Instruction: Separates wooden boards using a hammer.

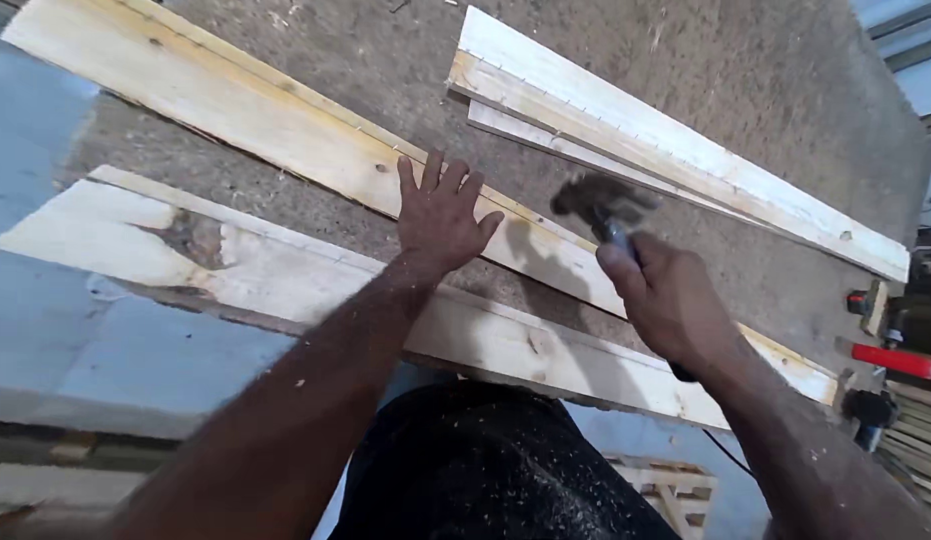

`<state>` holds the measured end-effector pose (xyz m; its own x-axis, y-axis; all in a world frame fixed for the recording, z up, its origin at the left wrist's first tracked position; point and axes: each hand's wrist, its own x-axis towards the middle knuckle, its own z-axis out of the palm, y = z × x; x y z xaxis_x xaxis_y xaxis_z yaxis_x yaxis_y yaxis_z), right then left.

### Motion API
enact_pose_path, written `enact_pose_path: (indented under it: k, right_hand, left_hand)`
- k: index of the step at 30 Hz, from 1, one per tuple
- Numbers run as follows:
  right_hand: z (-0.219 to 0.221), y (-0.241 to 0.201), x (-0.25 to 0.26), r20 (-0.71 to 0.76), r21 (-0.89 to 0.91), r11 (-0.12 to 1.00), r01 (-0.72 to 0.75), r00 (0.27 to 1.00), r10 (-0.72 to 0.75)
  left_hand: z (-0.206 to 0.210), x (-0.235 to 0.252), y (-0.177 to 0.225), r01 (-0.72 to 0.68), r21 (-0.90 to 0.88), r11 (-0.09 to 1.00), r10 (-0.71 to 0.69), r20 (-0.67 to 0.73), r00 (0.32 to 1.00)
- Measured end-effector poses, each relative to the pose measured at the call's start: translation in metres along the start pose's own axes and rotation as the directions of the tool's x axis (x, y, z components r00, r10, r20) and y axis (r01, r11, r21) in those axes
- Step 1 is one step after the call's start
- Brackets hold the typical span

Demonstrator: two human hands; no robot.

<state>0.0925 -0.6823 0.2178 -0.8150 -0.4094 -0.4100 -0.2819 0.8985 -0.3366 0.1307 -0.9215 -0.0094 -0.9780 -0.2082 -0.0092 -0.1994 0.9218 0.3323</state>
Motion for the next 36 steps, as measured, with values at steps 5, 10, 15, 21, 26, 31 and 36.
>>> enact_pose_path:
  k: [5, 10, 15, 21, 26, 31, 36]
  right_hand:
    - [0.048, 0.027, 0.009, 0.094, -0.124, 0.99, -0.07, 0.992, 0.082]
    - [0.0, -0.003, 0.021, 0.306, -0.461, 0.862, -0.211, 0.874, 0.377]
    - [0.025, -0.011, 0.005, -0.144, -0.169, 0.984, 0.058, 0.986, -0.082]
    - [0.014, 0.002, 0.024, 0.399, -0.531, 0.828, -0.181, 0.809, 0.432]
    - [0.013, -0.005, 0.01, -0.229, -0.202, 0.973, 0.11, 0.961, -0.156]
    - [0.05, 0.059, -0.009, 0.323, -0.339, 0.911, -0.234, 0.881, 0.347]
    - [0.004, 0.03, -0.013, -0.037, -0.232, 0.964, -0.127, 0.992, 0.121]
  left_hand:
    - [0.001, 0.004, -0.001, 0.0, -0.049, 0.999, -0.001, -0.023, 1.0]
    - [0.003, 0.004, -0.004, -0.015, -0.069, 0.998, 0.012, -0.041, 0.999]
    - [0.003, 0.001, -0.003, -0.014, -0.08, 0.997, 0.012, -0.03, 0.999]
    - [0.0, 0.005, -0.003, -0.003, -0.057, 0.998, 0.001, -0.023, 1.0]
    - [0.002, 0.003, 0.0, -0.007, -0.06, 0.998, 0.004, -0.042, 0.999]
    - [0.003, 0.002, 0.001, 0.01, -0.045, 0.999, -0.011, -0.023, 1.0]
    - [0.001, 0.004, 0.003, 0.01, -0.034, 0.999, -0.011, -0.017, 1.0]
